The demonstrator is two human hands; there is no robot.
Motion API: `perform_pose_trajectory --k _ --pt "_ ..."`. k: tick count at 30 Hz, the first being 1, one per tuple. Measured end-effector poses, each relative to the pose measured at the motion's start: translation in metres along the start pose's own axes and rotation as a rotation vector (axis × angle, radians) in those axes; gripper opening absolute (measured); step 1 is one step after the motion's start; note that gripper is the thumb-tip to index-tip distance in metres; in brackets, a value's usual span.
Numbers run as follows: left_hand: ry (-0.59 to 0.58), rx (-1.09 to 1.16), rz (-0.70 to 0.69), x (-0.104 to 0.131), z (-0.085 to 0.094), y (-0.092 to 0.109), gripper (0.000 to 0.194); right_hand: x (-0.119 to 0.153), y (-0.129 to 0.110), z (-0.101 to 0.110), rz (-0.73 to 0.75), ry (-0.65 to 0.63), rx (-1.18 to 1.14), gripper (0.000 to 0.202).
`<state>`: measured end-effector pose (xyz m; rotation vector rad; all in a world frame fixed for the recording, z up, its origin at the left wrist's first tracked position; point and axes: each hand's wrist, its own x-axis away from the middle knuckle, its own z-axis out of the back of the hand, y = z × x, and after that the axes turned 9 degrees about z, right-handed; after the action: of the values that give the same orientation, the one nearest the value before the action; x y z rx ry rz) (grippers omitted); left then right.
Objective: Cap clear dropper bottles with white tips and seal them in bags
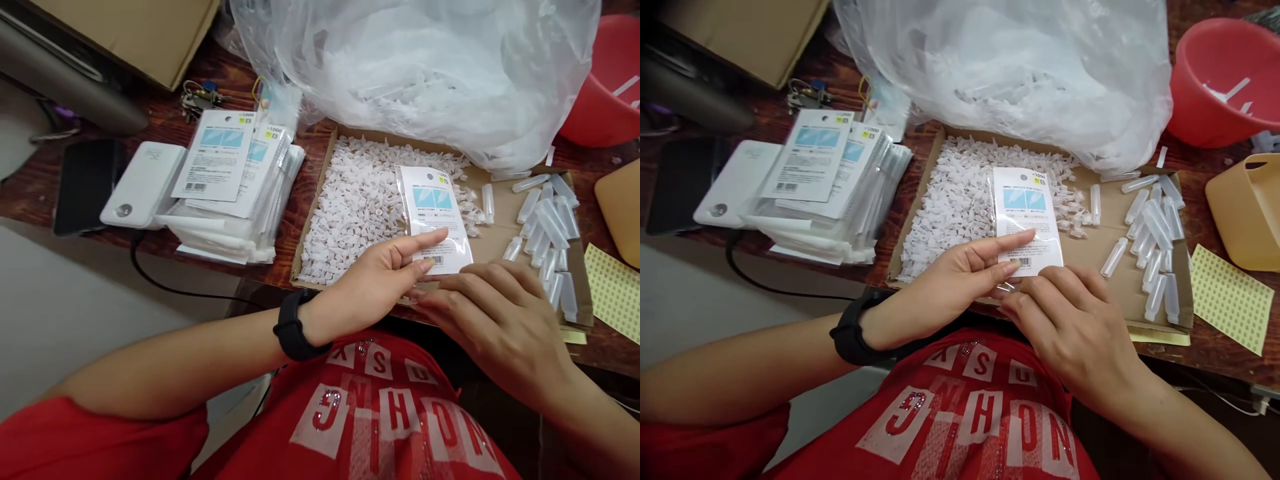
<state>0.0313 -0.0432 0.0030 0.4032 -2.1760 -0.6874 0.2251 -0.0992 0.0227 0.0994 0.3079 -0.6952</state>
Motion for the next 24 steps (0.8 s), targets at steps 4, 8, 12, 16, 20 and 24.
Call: perform_pose_trajectory --k 4,8,12,16,20,24 --pt "0.024 0.083 -0.019 -0.003 -0.002 0.006 0.055 -0.004 0.002 0.003 0.016 -0.046 0.041 0.009" --pt "0.048 0.128 -0.036 -0.007 -0.001 0.009 0.054 -0.012 0.005 0.001 0.046 -0.055 0.092 0.018" --pt "0.051 -0.002 -0.041 -0.007 0.007 0.015 0.049 -0.013 0.002 0.003 0.107 0.001 0.02 0.032" --pt "0.136 -0.216 -0.12 -0.006 0.028 0.024 0.04 -0.003 -0.002 0.019 -0.006 -0.029 -0.476 0.024" --pt "0.169 -0.26 -0.079 -0.006 0.052 0.027 0.053 0.019 0.058 0.034 -0.29 0.196 -0.695 0.023" --pt "0.162 -0.243 -0.018 -0.006 0.062 0.019 0.062 0.032 0.203 0.045 -0.59 0.652 -0.241 0.018"
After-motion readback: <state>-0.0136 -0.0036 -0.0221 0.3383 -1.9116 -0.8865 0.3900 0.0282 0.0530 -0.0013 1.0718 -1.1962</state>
